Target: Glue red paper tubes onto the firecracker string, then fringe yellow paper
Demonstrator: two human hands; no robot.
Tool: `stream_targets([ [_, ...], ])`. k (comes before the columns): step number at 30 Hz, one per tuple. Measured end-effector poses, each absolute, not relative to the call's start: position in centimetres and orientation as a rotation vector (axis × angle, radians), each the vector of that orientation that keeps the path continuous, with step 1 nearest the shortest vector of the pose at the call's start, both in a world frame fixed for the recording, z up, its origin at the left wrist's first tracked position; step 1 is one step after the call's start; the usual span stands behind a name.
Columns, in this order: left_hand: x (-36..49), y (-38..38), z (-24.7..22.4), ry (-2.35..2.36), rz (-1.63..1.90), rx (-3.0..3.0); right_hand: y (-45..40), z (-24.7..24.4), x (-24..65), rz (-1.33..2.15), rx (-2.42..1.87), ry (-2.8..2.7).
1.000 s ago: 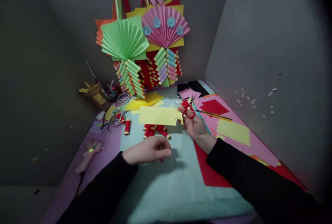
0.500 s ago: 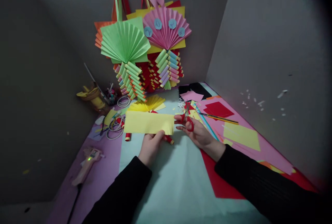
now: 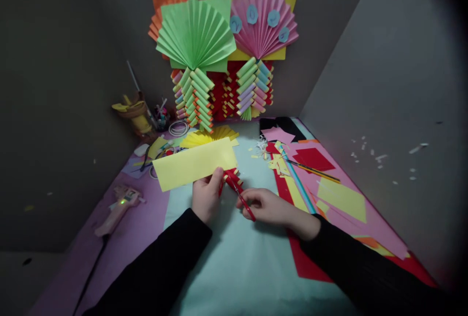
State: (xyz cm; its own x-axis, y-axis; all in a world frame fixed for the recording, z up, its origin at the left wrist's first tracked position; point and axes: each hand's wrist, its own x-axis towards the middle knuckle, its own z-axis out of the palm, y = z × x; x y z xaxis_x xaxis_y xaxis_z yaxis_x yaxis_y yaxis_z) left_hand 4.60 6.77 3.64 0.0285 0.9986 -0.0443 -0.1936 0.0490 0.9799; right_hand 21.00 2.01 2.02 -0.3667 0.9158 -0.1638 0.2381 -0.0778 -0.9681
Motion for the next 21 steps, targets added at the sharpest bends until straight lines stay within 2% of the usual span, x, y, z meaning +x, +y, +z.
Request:
stream_targets([
  [21, 5.1, 5.5, 3.4, 1.053, 1.233, 1.176, 2.3, 2.2, 21.2, 1.499, -1.279, -1.519],
])
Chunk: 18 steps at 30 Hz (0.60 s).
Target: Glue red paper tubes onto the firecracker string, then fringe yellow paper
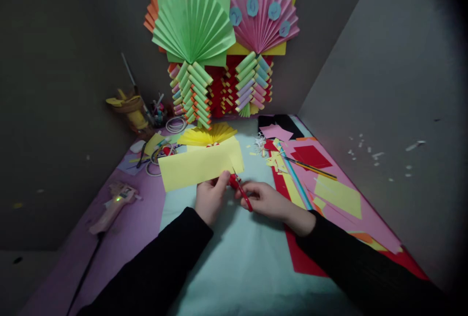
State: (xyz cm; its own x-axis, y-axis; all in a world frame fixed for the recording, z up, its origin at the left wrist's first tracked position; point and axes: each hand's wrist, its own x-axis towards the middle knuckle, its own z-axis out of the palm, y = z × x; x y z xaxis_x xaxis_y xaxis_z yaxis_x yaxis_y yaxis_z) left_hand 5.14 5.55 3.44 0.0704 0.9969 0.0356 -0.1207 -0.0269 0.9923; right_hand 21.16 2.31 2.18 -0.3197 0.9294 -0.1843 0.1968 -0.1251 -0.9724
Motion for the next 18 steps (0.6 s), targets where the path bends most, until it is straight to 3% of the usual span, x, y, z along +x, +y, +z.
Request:
stream_targets([
  [18, 5.28, 5.47, 3.81, 1.073, 1.220, 1.150, 2.35, 1.94, 21.27, 1.454, -1.310, -1.535],
])
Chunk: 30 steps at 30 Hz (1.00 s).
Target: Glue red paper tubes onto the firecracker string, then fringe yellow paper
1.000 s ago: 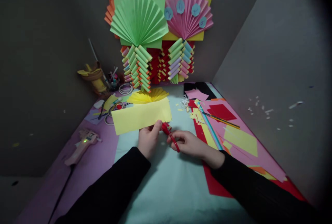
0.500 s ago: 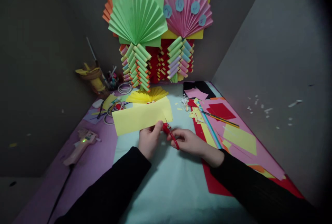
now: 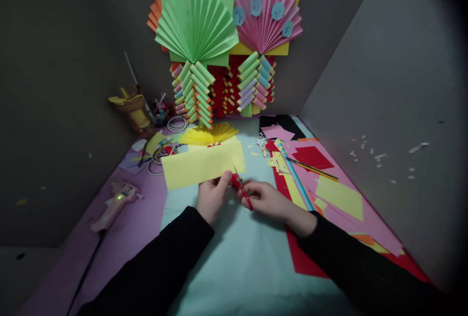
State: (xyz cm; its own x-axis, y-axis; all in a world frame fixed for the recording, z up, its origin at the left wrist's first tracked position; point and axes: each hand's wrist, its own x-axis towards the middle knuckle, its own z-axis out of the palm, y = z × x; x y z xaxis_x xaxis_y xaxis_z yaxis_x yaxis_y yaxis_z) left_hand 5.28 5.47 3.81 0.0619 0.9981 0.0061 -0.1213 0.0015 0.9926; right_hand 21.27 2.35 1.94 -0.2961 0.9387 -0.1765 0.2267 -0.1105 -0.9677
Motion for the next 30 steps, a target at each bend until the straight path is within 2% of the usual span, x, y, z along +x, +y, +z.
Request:
stream_targets([
  [8, 5.3, 5.5, 3.7, 1.083, 1.208, 1.145, 2.4, 2.5, 21.2, 1.475, -1.316, -1.510],
  [18, 5.2, 5.5, 3.4, 1.124, 1.234, 1.147, 2.2, 3.0, 21.5, 1.675, -1.249, -1.490],
  [30, 5.2, 5.2, 4.0, 1.119, 1.246, 1.153, 2.2, 3.1, 21.3, 1.662, -1.289, -1.508],
])
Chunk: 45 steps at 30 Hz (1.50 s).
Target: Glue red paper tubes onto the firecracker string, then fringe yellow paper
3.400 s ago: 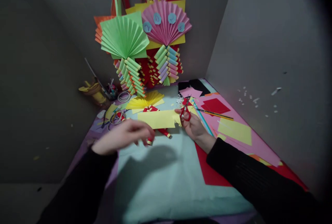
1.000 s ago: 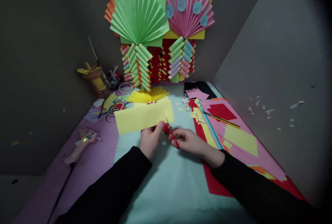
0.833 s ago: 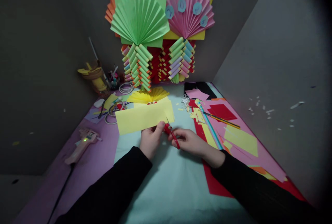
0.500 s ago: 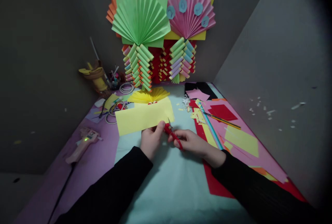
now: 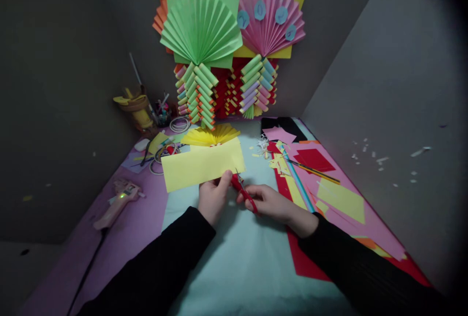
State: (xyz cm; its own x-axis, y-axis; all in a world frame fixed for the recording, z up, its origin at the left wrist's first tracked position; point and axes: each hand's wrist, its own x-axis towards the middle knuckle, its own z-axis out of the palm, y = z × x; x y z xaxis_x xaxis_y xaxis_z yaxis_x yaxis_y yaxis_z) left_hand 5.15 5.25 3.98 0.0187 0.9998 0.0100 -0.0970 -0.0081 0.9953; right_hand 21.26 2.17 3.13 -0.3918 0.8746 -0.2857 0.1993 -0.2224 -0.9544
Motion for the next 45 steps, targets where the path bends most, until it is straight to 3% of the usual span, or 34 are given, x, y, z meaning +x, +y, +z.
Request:
stream_targets([
  [45, 5.4, 5.1, 3.3, 1.155, 1.223, 1.208, 2.4, 3.1, 21.6, 1.630, -1.233, -1.495],
])
